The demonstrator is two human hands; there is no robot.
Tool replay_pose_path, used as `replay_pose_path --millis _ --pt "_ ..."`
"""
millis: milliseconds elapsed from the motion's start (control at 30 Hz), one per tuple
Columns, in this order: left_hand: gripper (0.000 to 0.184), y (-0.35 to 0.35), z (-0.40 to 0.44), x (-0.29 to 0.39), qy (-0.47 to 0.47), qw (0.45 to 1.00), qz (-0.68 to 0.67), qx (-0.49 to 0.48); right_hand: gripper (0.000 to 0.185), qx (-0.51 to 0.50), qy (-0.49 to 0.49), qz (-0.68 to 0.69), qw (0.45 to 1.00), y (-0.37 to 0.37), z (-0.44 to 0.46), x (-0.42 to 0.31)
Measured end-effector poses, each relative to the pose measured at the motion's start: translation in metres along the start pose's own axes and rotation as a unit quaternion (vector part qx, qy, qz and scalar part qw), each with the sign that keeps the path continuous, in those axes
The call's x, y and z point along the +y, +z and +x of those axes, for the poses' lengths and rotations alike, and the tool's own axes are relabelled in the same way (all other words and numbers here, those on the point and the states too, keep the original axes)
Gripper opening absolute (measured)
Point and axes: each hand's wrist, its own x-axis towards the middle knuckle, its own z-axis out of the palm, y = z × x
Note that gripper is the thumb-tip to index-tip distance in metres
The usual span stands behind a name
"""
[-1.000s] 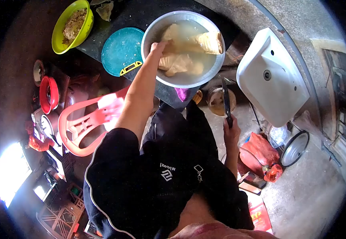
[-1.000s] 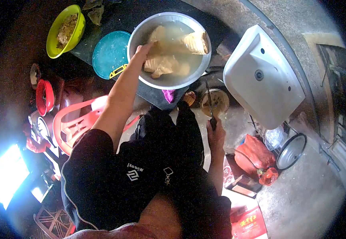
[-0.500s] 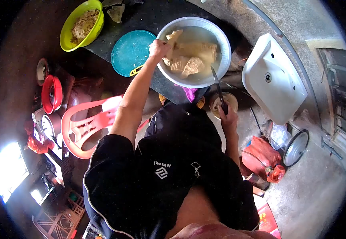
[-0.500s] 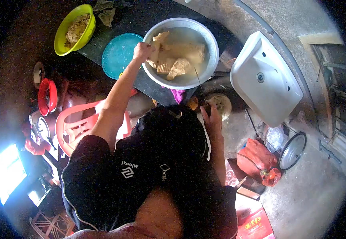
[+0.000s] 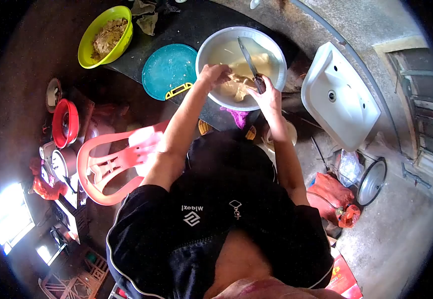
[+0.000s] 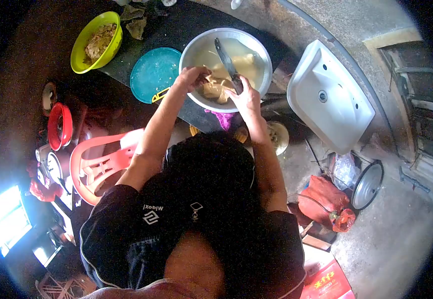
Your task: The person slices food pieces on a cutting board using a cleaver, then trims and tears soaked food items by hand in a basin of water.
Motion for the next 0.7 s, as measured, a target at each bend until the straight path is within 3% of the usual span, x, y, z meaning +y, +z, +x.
replay_pose_path --millis 167,233,367,433,667,700 --pt "0.024 0.009 0.019 -0.028 0.045 0.990 -0.120 -0.061 0.056 0.024 -0.003 -0.018 1.000 0.013 -0.001 0.023" --pt "0.033 0.020 -0.008 -0.020 0.077 0.969 -0.190 -0.136 0.055 0.016 0.044 0.005 0.999 0.003 0.003 -0.003" --pt "0.054 0.039 -0.024 -0.034 0.140 0.977 -0.076 -0.144 0.054 0.007 0.116 0.003 0.993 0.013 0.008 -0.009" --pt "0.049 0.049 -0.010 -0.054 0.197 0.978 -0.046 -0.043 0.055 0.003 0.114 0.027 0.993 0.015 0.007 -0.014" --pt "0.024 0.037 -0.012 -0.062 0.085 0.971 -0.209 -0.080 0.055 -0.047 0.176 0.088 0.979 0.027 0.003 -0.003" --pt "0.023 0.035 -0.003 -0.074 0.143 0.973 -0.155 -0.092 0.055 -0.046 0.178 0.104 0.977 0.031 0.003 0.001"
